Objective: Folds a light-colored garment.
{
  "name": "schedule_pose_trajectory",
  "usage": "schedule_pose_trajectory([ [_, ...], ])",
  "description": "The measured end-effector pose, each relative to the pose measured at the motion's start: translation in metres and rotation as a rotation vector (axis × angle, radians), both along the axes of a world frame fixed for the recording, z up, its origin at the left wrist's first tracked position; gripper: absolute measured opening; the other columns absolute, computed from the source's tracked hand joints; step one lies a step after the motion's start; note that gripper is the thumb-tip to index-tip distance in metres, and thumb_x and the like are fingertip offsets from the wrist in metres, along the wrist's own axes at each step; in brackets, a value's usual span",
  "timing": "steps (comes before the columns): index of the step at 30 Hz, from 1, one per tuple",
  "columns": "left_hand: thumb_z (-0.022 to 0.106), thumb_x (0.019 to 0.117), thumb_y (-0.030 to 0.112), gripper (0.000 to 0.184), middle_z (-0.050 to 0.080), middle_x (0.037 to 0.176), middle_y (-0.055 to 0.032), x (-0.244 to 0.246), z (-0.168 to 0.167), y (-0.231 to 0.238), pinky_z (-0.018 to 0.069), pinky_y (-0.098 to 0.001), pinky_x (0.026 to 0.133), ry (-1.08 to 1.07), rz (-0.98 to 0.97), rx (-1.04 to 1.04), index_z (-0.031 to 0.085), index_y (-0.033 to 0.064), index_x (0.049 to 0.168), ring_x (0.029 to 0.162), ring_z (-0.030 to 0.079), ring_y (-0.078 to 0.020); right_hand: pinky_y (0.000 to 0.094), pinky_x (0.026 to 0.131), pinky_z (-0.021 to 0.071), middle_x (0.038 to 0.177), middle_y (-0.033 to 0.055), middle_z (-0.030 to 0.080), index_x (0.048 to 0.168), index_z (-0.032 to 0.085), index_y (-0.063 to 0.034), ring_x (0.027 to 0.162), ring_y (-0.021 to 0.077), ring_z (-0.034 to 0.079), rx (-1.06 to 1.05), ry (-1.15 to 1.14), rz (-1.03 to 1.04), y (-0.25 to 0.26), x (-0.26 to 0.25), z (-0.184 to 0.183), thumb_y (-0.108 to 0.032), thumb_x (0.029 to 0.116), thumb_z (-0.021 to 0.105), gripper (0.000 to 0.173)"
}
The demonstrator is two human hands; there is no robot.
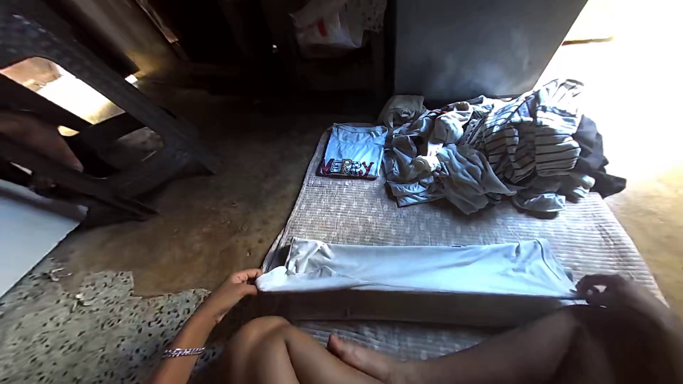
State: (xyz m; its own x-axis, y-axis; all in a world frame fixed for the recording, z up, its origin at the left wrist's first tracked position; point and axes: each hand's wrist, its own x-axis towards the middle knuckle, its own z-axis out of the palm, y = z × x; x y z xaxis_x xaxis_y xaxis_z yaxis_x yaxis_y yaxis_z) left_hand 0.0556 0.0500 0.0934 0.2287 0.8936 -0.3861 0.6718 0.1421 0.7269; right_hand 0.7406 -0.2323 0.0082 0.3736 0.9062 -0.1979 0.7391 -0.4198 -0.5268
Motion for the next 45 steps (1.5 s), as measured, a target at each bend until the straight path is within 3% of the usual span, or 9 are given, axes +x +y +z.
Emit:
schedule_pose_trajectory([
  [3,0.049,0.1016,-0.006,0.021,0.064,0.109,-0.0203,0.016,0.005,0.013,0.0481,-0.0392,0.09,0.278,-0.087,-0.148,0.062,-0.0117,0.117,0.095,0.059,-0.0212,0.0606,0.111,0.0368,0.135,0.0273,0.062,0.13,0.067,0.0005,0.131,0.044,0.054,-0.564,-0.083,-0.27,0.032,-0.051,0.045,-0.003,0.1047,0.049,0.031],
  [6,0.044,0.1099,0.019,0.038,0.061,0.129,-0.0303,0.043,-0.01,0.032,0.0445,-0.0534,0.106,0.31,0.074,-0.044,0.056,-0.0094,0.133,0.119,0.061,-0.0391,0.0734,0.096,0.0413,0.116,0.0384,0.065,0.114,0.069,0.0113,0.114,0.0565,0.06,-0.265,-0.055,-0.284,0.057,-0.021,0.017,-0.01,0.1035,0.056,0.027],
  [13,0.062,0.1032,0.028,0.043,0.061,0.116,-0.0358,0.101,-0.041,0.067,0.0417,-0.0626,0.099,0.469,0.138,0.126,0.062,-0.0149,0.107,0.114,0.058,-0.047,0.0703,0.111,0.0324,0.16,0.0348,0.025,0.155,0.029,0.0072,0.148,0.0512,0.029,-0.307,-0.105,-0.739,0.119,-0.047,-0.036,-0.044,0.1084,0.043,0.071],
  [19,0.062,0.0977,0.017,0.045,0.058,0.13,-0.0247,0.086,-0.076,0.088,0.0481,-0.0488,0.098,-0.196,0.816,0.101,0.053,-0.0079,0.134,0.116,0.058,-0.0303,0.0672,0.113,0.0302,0.153,0.0339,0.039,0.153,0.035,0.0048,0.146,0.0494,0.034,-0.292,-0.201,-0.798,0.125,-0.04,-0.052,-0.035,0.1111,0.036,0.058],
  [30,0.058,0.1001,-0.001,0.023,0.066,0.116,-0.0155,0.059,-0.078,0.088,0.0498,-0.0316,0.085,-0.204,0.574,0.149,0.065,-0.0029,0.122,0.095,0.061,-0.0149,0.053,0.122,0.0268,0.164,0.0257,0.027,0.157,0.028,0.0033,0.154,0.0369,0.027,-0.416,-0.152,-0.909,0.138,-0.057,-0.03,-0.015,0.1071,0.039,0.054],
  [34,0.059,0.0972,0.0,0.024,0.066,0.12,-0.0284,0.047,-0.051,0.076,0.0491,-0.056,0.098,0.192,0.258,0.318,0.065,-0.0072,0.119,0.111,0.065,-0.0398,0.0668,0.105,0.0386,0.133,0.0422,0.052,0.128,0.057,0.0155,0.129,0.0579,0.048,0.273,-0.33,-0.439,0.131,-0.095,-0.022,-0.002,0.0996,0.047,0.035],
  [37,0.068,0.0943,0.006,0.035,0.062,0.122,-0.0317,0.044,-0.031,0.045,0.0456,-0.0595,0.099,0.335,0.016,0.093,0.06,-0.0095,0.125,0.114,0.06,-0.0436,0.0498,0.093,0.0549,0.112,0.0332,0.066,0.114,0.063,0.0164,0.106,0.0426,0.067,0.5,-0.057,0.063,0.153,-0.199,-0.007,0.0,0.0998,0.051,0.025],
  [40,0.08,0.0895,0.017,0.063,0.055,0.132,-0.0345,0.04,-0.041,0.029,0.0408,-0.0619,0.107,0.464,-0.085,-0.08,0.05,-0.0088,0.138,0.125,0.054,-0.0476,0.0447,0.099,0.0533,0.118,0.0273,0.068,0.118,0.065,0.0123,0.112,0.036,0.067,0.343,0.324,0.408,0.198,-0.323,-0.006,-0.003,0.0997,0.054,0.026],
  [45,0.079,0.087,0.006,0.027,0.065,0.099,-0.0202,0.007,-0.03,0.022,0.0493,-0.0455,0.088,0.222,-0.205,-0.053,0.066,-0.009,0.105,0.092,0.061,-0.0262,0.0598,0.108,0.0382,0.137,0.0311,0.055,0.129,0.061,0.0099,0.134,0.0475,0.047,-0.039,0.259,0.588,0.261,-0.432,0.004,-0.018,0.1021,0.06,0.039],
])
